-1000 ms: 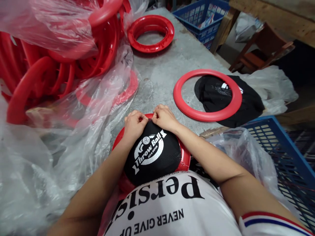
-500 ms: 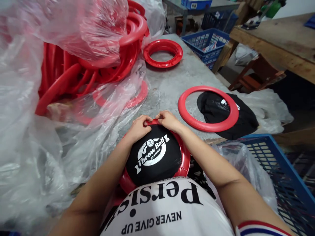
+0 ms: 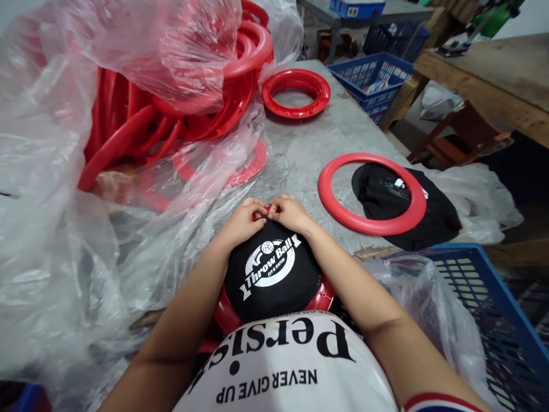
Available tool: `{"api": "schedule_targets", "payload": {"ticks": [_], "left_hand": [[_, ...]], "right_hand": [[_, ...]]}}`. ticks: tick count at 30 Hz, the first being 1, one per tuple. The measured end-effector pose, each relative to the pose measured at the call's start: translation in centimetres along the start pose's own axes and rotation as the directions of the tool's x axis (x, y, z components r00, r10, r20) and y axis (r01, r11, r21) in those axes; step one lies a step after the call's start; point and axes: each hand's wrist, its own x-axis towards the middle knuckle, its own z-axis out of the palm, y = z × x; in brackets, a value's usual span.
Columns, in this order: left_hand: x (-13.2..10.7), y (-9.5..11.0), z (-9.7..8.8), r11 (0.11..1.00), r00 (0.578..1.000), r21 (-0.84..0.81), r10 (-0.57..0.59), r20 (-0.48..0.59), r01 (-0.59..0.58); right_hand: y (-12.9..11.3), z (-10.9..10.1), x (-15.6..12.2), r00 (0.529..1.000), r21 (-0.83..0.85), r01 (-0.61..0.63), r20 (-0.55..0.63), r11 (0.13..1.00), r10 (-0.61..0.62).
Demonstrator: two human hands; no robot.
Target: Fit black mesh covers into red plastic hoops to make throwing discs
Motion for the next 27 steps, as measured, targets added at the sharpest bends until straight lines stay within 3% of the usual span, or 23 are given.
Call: {"api": "schedule_targets", "payload": {"ticks": [4, 17, 27], "left_hand": [[-0.2, -0.1, 0.1, 0.998, 0.997, 0.046, -0.042, -0.061, 0.045], [0.2, -0.5, 0.4, 0.993, 0.987, -0.069, -0.098, -0.123, 0.09], [0.3, 0.1, 0.5, 0.99, 0.978, 0.033, -0.131, -0.164, 0.138]], "right_hand": [[0.1, 0.0, -0.2, 1.0, 0.053, -0.021, -0.018, 0.998, 0.022], [-0.9, -0.3, -0.4, 0.998, 0.012, -0.061, -0.008, 0.998, 0.061], [-1.4, -0.4, -0.5, 0.997, -0.066, -0.08, 0.001, 0.995, 0.08]]}}
